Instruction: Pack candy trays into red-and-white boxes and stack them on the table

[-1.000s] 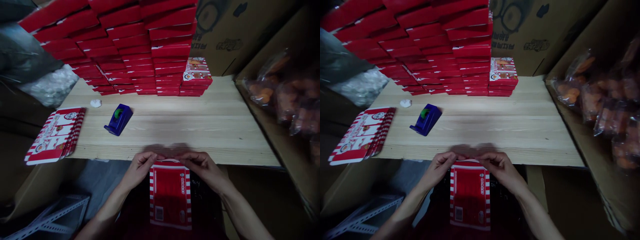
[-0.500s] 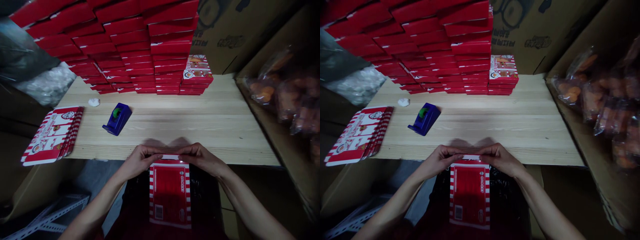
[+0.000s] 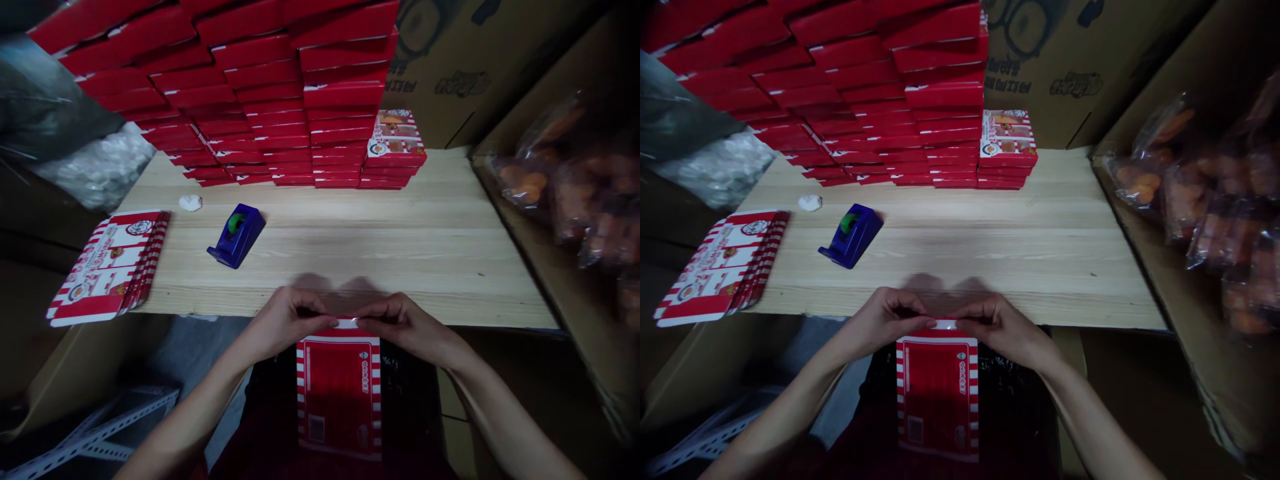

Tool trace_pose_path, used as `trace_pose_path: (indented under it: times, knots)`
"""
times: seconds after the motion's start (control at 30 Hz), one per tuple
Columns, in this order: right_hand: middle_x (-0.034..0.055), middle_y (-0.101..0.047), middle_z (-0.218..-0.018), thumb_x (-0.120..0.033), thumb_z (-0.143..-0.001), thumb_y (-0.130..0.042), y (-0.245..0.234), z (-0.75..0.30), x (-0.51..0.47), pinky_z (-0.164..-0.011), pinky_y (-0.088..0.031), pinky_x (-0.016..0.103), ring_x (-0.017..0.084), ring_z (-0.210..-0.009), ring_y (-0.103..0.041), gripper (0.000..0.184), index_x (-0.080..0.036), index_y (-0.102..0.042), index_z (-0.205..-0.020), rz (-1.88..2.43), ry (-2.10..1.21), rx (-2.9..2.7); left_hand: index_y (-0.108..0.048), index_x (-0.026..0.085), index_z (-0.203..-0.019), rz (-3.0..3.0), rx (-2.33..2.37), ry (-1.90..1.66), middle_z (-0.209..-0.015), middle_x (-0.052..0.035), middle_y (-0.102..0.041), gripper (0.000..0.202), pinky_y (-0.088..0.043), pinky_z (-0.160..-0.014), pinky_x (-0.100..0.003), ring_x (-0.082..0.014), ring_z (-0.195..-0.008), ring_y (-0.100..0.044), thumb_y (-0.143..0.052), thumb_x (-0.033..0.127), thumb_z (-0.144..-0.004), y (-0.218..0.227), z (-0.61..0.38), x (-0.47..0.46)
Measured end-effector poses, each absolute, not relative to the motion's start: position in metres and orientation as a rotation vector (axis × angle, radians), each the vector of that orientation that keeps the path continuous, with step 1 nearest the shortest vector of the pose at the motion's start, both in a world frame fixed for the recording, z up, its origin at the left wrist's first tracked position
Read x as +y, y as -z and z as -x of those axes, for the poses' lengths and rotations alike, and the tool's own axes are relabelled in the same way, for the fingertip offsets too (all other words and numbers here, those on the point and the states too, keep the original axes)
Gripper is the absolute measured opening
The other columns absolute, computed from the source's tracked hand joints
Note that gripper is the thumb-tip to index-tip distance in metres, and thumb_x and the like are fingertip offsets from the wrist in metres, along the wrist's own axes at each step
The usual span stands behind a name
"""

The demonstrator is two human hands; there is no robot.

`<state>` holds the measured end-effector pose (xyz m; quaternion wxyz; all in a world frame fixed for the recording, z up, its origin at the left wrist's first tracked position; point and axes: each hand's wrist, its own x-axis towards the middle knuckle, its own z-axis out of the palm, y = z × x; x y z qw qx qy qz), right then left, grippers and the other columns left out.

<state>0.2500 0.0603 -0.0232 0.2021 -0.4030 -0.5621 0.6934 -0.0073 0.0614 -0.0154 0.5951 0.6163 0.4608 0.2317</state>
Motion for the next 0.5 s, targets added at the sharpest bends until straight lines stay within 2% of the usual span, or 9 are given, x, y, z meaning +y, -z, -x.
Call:
trace_pose_path:
  times: [0.17,0.37,0.5]
  knots:
    - [-0.0022,-0.082,-0.115,-0.036,-0.096,-0.066,0.019,-0.246,0.067,-0.100,-0.056,0.043,0.023,-0.109,-0.074,0.025,-0.038,-0.078,-0.119,1.042,-1.900,-1.632,-0.080,0.018,-0.092,-1.449,0.987,-0.527,-0.086,-0.0052,-0.078,0.016,-0.051,-0.068,-0.026,-0.0168,-0.077,-0.067,-0.073,0.033,-0.091,0.009,-0.004,0.068]
    - [-0.0003,-0.082,-0.111,-0.041,-0.097,-0.067,0.026,-0.242,0.048,-0.102,-0.056,0.048,0.024,-0.104,-0.075,0.025,-0.038,-0.078,-0.119,1.137,-1.786,-1.498,-0.075,0.017,-0.079,-1.473,1.097,-0.524,-0.073,-0.0021,-0.072,0.023,-0.045,-0.061,-0.023,-0.0141,-0.068,-0.062,-0.072,0.036,-0.092,0.012,-0.001,0.059]
    - [-0.0003,-0.080,-0.120,-0.042,-0.103,-0.057,0.021,-0.246,0.037,-0.106,-0.055,0.045,0.024,-0.115,-0.072,0.031,-0.040,-0.071,-0.131,1.126,-1.759,-1.580,-0.078,0.018,-0.085,-1.502,1.058,-0.472,-0.080,-0.0039,-0.077,0.020,-0.049,-0.069,-0.025,-0.0155,-0.074,-0.067,-0.073,0.035,-0.092,0.001,0.002,0.059]
